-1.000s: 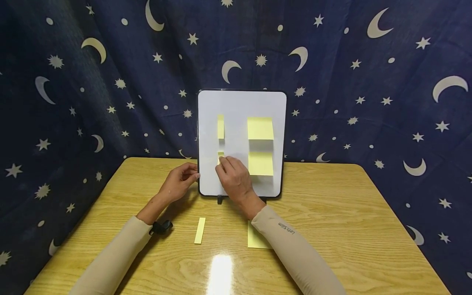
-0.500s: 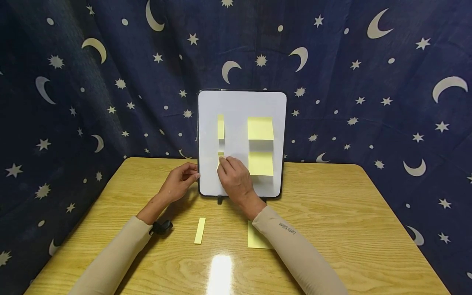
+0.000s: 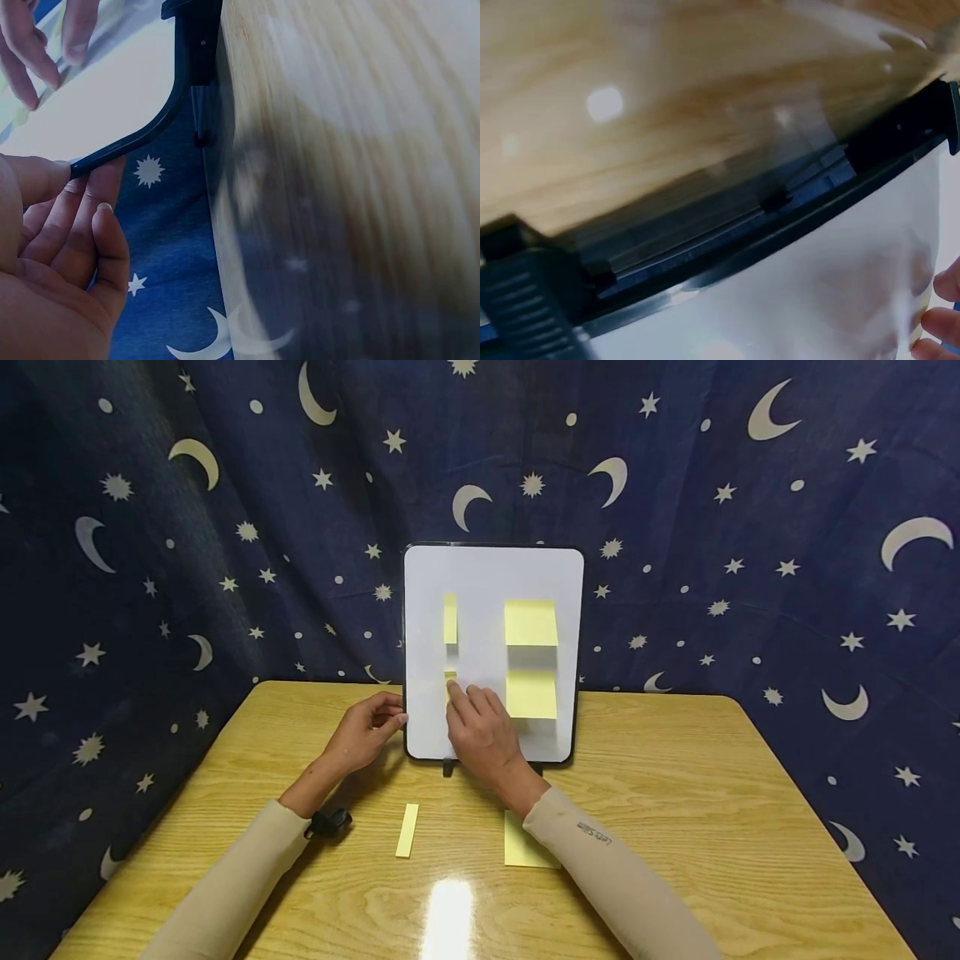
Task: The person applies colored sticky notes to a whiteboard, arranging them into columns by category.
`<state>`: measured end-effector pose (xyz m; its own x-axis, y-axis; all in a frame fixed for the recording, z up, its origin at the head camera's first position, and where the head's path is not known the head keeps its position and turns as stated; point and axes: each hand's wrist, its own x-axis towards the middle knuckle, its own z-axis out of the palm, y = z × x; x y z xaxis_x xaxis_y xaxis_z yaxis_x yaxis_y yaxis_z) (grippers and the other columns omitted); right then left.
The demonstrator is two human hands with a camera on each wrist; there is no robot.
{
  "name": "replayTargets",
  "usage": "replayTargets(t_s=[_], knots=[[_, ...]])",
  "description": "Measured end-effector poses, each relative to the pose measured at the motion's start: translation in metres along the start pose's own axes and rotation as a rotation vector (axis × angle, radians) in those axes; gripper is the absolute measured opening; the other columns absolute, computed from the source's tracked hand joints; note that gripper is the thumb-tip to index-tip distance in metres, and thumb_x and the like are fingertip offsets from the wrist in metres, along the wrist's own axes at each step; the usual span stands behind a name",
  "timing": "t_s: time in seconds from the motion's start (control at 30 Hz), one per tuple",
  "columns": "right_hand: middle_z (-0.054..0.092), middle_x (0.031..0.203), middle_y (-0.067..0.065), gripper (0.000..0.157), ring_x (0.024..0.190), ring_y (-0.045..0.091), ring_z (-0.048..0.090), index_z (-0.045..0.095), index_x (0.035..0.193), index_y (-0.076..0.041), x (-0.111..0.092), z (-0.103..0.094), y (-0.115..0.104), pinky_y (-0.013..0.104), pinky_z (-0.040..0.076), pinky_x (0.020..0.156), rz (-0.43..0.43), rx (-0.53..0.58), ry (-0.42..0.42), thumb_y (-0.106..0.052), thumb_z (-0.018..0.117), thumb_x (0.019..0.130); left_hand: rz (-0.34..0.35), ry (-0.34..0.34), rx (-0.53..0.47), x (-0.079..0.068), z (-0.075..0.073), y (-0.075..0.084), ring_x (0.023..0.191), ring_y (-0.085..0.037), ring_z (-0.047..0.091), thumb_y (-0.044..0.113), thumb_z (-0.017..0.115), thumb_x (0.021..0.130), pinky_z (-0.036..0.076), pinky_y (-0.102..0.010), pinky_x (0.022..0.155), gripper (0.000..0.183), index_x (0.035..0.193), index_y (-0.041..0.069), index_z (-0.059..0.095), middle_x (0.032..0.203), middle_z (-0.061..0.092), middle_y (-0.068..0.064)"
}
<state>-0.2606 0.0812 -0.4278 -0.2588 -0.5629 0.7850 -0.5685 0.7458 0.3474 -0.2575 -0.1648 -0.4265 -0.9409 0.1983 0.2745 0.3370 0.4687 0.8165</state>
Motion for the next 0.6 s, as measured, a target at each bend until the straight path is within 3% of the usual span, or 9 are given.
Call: replayTargets(t_s=[0.23,0.6], knots=[[0.072,0.132,0.015,0.022,0.103,0.033,0.066,0.077,0.109,0.003,-0.0038,0.0004,0.0006,0.044,0.053,0.089,-0.020,-0.017,-0.011,-0.008,0.064,0.096,0.043,0.032,0.057,-0.0002,-0.0001,-0.0001,0.098,-0.027,0.072,0.013,0.069,0.104,0.058,-0.044,0.087,0.026,0.128,0.004,0.069,0.110,0.076,-0.011],[0.071,0.135,0.015,0.030,0.107,0.034,0.066,0.078,0.113,0.002,-0.0056,-0.0005,0.0013,0.045,0.052,0.092,-0.023,-0.003,-0.029,-0.009,0.056,0.097,0.195,0.173,0.131,-0.0006,-0.0018,0.0016,0.115,-0.035,0.069,0.010,0.071,0.101,0.055,-0.054,0.083,0.036,0.135,0.001,0.063,0.130,0.065,-0.015]])
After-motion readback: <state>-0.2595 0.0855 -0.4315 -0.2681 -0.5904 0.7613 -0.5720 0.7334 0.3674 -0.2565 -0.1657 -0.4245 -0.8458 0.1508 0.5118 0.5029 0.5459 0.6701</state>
